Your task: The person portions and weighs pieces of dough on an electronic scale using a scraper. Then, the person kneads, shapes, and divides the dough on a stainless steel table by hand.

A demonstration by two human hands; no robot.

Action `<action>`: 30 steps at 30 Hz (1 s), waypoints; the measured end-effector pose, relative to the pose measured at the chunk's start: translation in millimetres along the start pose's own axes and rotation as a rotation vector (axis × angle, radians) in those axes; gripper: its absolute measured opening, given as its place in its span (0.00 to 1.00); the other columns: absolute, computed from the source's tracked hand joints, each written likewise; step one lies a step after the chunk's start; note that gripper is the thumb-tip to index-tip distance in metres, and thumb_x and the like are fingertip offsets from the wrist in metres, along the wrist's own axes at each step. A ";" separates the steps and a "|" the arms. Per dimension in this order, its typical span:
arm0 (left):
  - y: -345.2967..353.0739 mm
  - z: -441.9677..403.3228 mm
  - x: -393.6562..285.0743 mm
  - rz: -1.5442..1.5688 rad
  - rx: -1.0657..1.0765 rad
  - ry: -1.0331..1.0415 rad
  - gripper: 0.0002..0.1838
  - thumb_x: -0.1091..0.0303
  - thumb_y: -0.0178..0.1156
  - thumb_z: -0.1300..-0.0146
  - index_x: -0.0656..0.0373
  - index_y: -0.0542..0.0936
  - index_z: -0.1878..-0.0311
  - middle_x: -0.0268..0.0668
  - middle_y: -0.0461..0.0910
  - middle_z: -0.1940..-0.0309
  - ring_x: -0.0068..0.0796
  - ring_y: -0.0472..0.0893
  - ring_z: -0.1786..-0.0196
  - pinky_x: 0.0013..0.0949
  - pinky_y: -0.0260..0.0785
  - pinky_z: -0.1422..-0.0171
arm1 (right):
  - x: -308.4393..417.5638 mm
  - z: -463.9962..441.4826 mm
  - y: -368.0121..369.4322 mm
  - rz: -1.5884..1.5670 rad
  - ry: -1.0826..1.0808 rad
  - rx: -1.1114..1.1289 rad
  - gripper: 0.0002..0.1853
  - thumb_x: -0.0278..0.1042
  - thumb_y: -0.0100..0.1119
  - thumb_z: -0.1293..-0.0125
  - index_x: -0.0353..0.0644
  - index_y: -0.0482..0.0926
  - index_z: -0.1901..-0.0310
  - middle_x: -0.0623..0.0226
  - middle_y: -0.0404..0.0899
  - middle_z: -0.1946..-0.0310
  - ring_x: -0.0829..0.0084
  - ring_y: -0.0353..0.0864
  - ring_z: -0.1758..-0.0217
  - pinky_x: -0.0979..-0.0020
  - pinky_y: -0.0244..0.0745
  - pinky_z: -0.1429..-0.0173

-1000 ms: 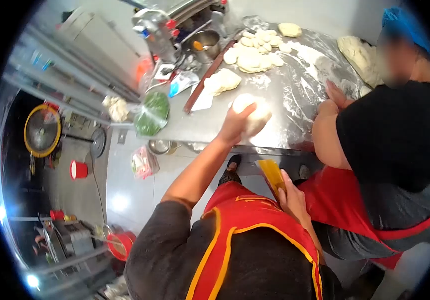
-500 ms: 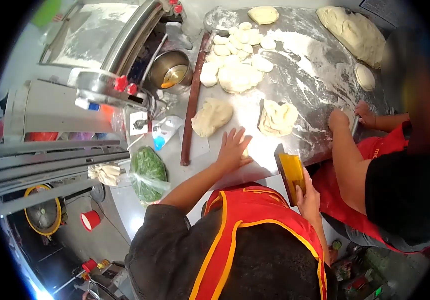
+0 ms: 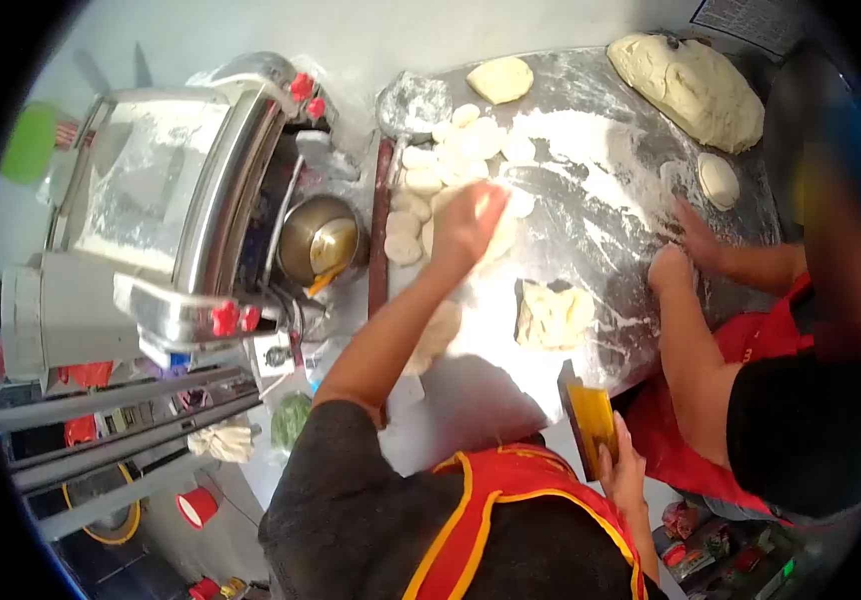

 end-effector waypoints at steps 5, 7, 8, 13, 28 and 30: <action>60.3 -168.0 64.8 -0.145 -0.089 0.024 0.18 0.56 0.63 0.39 0.63 0.80 0.57 0.47 0.81 0.60 0.48 0.79 0.53 0.42 0.70 0.47 | 0.7 18.3 5.9 -0.067 0.125 -0.083 0.32 0.20 0.55 0.37 0.42 0.61 0.31 0.44 0.81 0.60 0.49 0.85 0.59 0.63 0.79 0.58; 91.7 -212.5 101.1 -0.200 -0.138 -0.027 0.20 0.56 0.64 0.40 0.64 0.80 0.55 0.48 0.80 0.57 0.49 0.77 0.49 0.43 0.69 0.44 | -3.1 28.3 7.6 -0.205 0.301 -0.066 0.29 0.22 0.50 0.33 0.41 0.60 0.31 0.50 0.79 0.48 0.63 0.80 0.44 0.68 0.72 0.41; 102.1 -229.5 115.2 -0.310 -0.078 -0.082 0.28 0.53 0.65 0.41 0.64 0.75 0.45 0.48 0.73 0.44 0.51 0.72 0.41 0.45 0.68 0.40 | 24.9 16.9 -1.8 -0.118 0.403 -0.057 0.29 0.26 0.52 0.33 0.40 0.60 0.31 0.48 0.79 0.49 0.59 0.81 0.45 0.67 0.73 0.41; 138.6 -280.0 149.6 -0.631 0.059 -0.153 0.48 0.39 0.67 0.49 0.59 0.62 0.32 0.50 0.56 0.31 0.53 0.64 0.33 0.52 0.62 0.35 | 15.4 22.2 -0.6 0.055 0.445 -0.113 0.32 0.29 0.58 0.34 0.47 0.60 0.29 0.46 0.81 0.58 0.57 0.82 0.63 0.61 0.75 0.62; 152.9 -294.8 199.7 -0.220 -0.205 -0.094 0.20 0.62 0.66 0.47 0.49 0.79 0.49 0.39 0.79 0.54 0.41 0.79 0.51 0.41 0.70 0.46 | 39.8 11.1 -3.6 -0.004 0.597 -0.188 0.27 0.28 0.54 0.32 0.47 0.63 0.32 0.44 0.78 0.58 0.56 0.77 0.63 0.63 0.73 0.60; 128.9 -289.7 192.9 0.209 -0.378 -0.198 0.17 0.68 0.63 0.45 0.55 0.78 0.50 0.40 0.79 0.57 0.38 0.79 0.54 0.37 0.71 0.48 | 37.7 19.8 -2.7 -0.031 0.572 -0.197 0.26 0.28 0.53 0.32 0.46 0.63 0.32 0.44 0.78 0.58 0.56 0.76 0.62 0.63 0.72 0.59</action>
Point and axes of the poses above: each hand's wrist, its own z-axis away from the middle knuckle, its own y-axis out of the palm, x = y × z, the point moved 1 cm from there along -z, towards the middle knuckle
